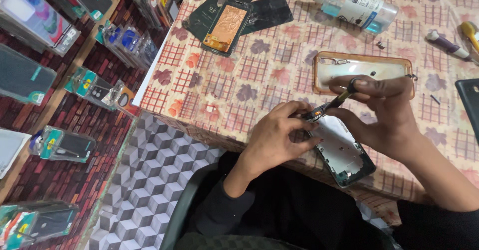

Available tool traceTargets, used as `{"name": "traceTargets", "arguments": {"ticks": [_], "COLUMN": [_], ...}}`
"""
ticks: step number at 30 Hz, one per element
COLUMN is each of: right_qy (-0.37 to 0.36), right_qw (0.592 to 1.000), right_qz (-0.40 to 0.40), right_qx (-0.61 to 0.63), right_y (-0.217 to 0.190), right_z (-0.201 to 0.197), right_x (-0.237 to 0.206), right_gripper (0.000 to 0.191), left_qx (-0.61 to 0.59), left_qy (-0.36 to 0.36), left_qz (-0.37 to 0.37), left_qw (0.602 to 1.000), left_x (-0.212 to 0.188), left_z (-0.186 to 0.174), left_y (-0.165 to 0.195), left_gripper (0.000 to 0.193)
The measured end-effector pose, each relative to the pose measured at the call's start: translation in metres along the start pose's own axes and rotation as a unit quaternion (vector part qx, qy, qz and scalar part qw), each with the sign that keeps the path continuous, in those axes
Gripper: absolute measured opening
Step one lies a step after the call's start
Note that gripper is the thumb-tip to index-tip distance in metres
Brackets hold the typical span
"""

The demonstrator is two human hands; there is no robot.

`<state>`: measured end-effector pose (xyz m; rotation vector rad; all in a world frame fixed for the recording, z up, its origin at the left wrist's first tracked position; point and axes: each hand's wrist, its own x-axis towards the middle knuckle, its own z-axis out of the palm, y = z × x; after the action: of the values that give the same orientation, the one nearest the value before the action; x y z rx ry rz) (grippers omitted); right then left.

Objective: The person uses a screwdriver to remove screws from the internal frame of a disassembled smartphone. They then use a prying tool to lift and separate internal components within the phone chassis.

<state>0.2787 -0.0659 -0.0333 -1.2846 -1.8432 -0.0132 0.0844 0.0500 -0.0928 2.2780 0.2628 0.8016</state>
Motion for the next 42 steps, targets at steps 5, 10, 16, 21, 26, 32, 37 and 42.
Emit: {"name": "traceTargets", "arguments": {"ticks": [5,10,16,21,26,32,37,42], "right_qy": [-0.093,0.015,-0.080,0.024,-0.051,-0.022,-0.011,-0.042], "right_qw": [0.992,0.999,0.994,0.997,0.992,0.997,0.998,0.964], "right_qz": [0.074,-0.010,0.004,0.004,0.031,0.049,0.034,0.142], "right_qx": [0.041,0.030,0.073,-0.074,0.112,0.061,0.043,0.221], "right_y": [0.012,0.020,0.021,0.023,0.024,0.029,0.032,0.034], "right_z": [-0.007,-0.003,-0.016,-0.007,-0.013,-0.017,-0.012,-0.020], "right_x": [-0.010,-0.009,0.000,-0.007,-0.007,-0.003,-0.002,-0.003], "right_gripper": [0.062,0.075,0.060,0.075,0.062,0.068,0.071,0.053], "left_qx": [-0.032,-0.017,-0.043,-0.009,-0.013,-0.012,-0.003,-0.008], "left_qy": [-0.006,-0.035,-0.013,-0.007,0.002,-0.028,-0.001,-0.011], "left_qz": [-0.019,-0.045,-0.028,-0.018,-0.008,-0.031,-0.011,-0.022], "left_qw": [0.999,0.998,0.999,1.000,1.000,0.999,1.000,1.000], "left_x": [-0.002,0.001,-0.001,0.000,0.000,0.001,0.000,0.000], "left_z": [-0.001,0.000,-0.003,-0.001,-0.001,0.003,0.004,0.003], "left_y": [-0.001,-0.001,0.000,0.000,-0.001,-0.004,-0.005,-0.005], "left_gripper": [0.026,0.026,0.027,0.025,0.026,0.028,0.027,0.027]}}
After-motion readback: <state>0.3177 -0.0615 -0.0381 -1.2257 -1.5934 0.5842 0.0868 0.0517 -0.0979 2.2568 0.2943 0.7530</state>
